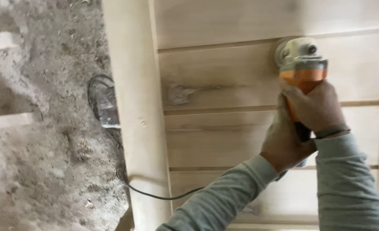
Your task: The person uses an electric orbital sander to smooth the surface of a light-colored wooden panel with horizontal slats. The person moves the sander systematically across the panel's surface, generating wood dust.
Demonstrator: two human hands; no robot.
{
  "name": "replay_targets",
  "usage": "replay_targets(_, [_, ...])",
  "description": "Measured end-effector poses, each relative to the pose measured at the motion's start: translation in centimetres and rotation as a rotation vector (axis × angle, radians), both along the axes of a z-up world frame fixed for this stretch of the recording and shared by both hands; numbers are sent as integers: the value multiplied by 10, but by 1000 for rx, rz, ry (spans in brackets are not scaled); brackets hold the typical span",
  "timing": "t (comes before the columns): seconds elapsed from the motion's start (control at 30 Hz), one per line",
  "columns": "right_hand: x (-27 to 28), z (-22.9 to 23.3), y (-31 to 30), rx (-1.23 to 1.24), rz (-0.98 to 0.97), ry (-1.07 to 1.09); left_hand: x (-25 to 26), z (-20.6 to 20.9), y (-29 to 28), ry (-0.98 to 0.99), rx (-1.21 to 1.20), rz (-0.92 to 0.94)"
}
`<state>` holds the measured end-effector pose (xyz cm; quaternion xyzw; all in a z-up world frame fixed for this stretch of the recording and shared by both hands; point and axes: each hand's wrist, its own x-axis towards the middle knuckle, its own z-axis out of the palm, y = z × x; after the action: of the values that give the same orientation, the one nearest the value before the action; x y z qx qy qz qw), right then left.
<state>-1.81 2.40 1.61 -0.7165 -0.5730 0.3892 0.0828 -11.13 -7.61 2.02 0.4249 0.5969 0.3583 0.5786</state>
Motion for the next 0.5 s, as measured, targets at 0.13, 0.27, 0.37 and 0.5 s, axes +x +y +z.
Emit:
replay_targets(0.13, [-60,8,-10,-40,71,61,-47,3,-19,-106,-11,100])
replay_targets(0.27, [-116,11,-19,9,158,133,-88,-5,-34,-142,148,202])
replay_targets(0.37, [-152,15,-22,-19,208,167,-115,-2,-41,-299,175,287])
replay_targets(0.5, [-193,21,-28,68,287,190,-150,7,-45,-182,191,317])
